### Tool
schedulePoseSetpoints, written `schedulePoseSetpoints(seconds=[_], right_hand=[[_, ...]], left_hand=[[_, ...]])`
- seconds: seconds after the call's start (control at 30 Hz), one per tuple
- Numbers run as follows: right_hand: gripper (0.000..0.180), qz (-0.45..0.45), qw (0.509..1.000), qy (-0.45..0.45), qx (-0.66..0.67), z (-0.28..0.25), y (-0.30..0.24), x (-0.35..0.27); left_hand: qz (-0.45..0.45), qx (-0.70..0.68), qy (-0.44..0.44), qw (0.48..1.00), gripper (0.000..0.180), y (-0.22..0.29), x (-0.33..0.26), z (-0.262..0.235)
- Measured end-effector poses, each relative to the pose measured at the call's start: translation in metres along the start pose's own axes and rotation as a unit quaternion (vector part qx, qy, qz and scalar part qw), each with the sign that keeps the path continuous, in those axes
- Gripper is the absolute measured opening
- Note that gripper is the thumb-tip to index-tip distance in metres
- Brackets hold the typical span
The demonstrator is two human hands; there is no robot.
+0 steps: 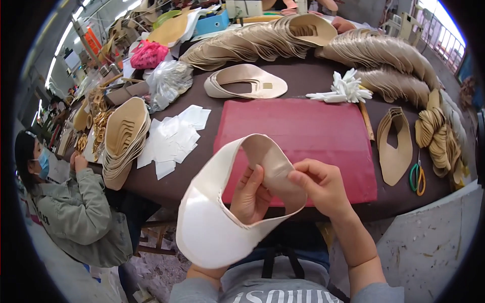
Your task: The recorder is inserting padding or lining materials into the toe sections of shoe uppers at a factory workbench.
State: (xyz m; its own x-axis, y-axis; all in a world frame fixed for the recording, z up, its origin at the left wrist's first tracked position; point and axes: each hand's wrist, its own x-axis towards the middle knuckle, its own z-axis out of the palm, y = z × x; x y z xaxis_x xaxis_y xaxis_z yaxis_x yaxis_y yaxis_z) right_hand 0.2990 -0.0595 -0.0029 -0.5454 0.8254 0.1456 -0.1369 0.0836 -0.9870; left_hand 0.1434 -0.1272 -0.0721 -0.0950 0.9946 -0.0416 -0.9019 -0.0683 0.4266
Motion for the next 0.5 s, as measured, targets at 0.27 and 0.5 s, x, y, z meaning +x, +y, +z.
schedulePoseSetpoints(seconds=[0.27, 0.5], right_hand=[[0.02, -0.003, 0.998, 0.007, -0.062, 0.009, 0.012, 0.008], [0.016, 0.079, 0.989, 0.018, 0.125, 0.001, 0.003, 0.028]], left_hand=[[0.164, 0.226, 0.048, 0.959, 0.037, -0.012, 0.004, 0.031], [0.109, 0.121, 0.002, 0.987, 0.038, -0.006, 0.013, 0.014]])
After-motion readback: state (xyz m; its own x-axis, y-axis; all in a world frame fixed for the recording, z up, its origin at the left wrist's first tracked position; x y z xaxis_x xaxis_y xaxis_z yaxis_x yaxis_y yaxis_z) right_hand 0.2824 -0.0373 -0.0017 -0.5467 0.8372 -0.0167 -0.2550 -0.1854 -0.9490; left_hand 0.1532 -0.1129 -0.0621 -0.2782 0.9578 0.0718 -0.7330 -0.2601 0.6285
